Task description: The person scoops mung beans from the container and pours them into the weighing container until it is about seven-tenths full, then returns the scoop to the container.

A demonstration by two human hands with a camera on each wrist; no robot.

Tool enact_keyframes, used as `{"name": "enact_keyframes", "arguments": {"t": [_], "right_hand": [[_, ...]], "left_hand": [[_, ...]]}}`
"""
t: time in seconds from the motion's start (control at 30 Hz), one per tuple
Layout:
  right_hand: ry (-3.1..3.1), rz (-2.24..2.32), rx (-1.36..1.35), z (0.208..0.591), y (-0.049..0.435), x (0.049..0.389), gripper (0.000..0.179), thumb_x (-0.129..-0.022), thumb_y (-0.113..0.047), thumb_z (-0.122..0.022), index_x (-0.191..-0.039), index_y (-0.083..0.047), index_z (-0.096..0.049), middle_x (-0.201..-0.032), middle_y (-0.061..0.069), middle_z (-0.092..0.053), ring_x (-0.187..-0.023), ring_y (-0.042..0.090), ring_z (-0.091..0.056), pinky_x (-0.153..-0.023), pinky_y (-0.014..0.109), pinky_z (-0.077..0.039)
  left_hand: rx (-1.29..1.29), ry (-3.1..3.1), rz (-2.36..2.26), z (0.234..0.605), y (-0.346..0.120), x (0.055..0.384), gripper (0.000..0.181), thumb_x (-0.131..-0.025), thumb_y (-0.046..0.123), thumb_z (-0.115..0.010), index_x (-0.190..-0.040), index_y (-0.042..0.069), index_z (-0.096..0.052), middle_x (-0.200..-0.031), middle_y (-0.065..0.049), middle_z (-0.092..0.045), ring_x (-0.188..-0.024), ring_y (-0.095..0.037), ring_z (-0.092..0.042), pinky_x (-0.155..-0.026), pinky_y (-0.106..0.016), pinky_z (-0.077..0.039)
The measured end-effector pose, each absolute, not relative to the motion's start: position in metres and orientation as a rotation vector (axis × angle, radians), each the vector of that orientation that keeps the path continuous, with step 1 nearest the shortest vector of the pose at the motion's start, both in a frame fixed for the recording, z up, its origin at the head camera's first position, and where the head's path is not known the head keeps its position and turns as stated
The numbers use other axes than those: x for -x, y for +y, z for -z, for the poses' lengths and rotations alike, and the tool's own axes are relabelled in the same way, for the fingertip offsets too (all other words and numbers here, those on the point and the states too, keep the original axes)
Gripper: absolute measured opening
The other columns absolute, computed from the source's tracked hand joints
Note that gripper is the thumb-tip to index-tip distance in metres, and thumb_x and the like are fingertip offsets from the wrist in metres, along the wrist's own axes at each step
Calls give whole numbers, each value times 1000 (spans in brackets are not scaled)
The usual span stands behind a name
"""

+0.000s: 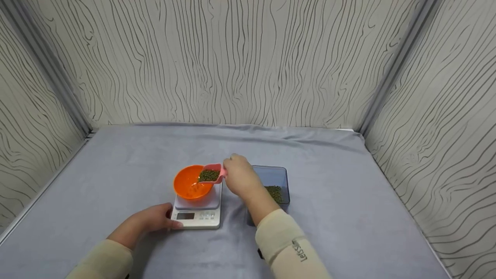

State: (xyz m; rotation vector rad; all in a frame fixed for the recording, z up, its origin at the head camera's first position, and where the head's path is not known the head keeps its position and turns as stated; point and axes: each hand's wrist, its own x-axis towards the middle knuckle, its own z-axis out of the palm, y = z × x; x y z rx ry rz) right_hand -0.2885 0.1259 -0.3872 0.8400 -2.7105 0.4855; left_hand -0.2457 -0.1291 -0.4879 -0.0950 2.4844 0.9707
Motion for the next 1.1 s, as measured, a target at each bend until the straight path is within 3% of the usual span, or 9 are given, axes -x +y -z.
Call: {"name": "enact_keyframes", "arguments": {"t": [0.17,0.37,0.57,0.9,1.1], "right_hand": [[-2551,-233,-967,384,121,281,10,-77,-3,-67,-77,-5,-56,-75,5,-46,-74,25,-48,-69,36,-41],[-2321,54,-1100,381,118,277,14,-74,8,-59,-81,-3,-57,-78,7,-46,-72,23,-45,-66,33,-41],[-2204,224,-1134,377,115,274,15,-75,5,-61,-87,-4,-60,-86,9,-52,-77,23,-48,-70,33,-44],[-2257,66,-1085,377,118,274,16,-75,10,-57,-84,-3,-60,-83,8,-51,-76,23,-47,-71,32,-43],[-2311,-148,-1018,384,124,278,10,-76,0,-66,-78,-4,-57,-76,5,-47,-72,23,-47,-68,33,-42]], "left_hand": [[68,2492,-963,487,-129,245,47,-68,34,-79,-100,9,-56,-76,-4,-56,-74,-21,-51,-75,-39,-42],[48,2508,-960,487,-129,246,49,-67,35,-79,-101,9,-56,-78,-4,-55,-78,-22,-50,-79,-40,-41],[49,2508,-972,487,-129,245,49,-68,33,-79,-102,8,-56,-79,-4,-55,-80,-23,-50,-81,-42,-40],[57,2501,-968,486,-129,244,48,-68,33,-79,-102,8,-56,-83,-5,-56,-82,-24,-49,-85,-44,-40],[57,2500,-960,486,-128,244,45,-68,33,-79,-100,9,-56,-81,-4,-55,-79,-23,-50,-81,-42,-41]]}}
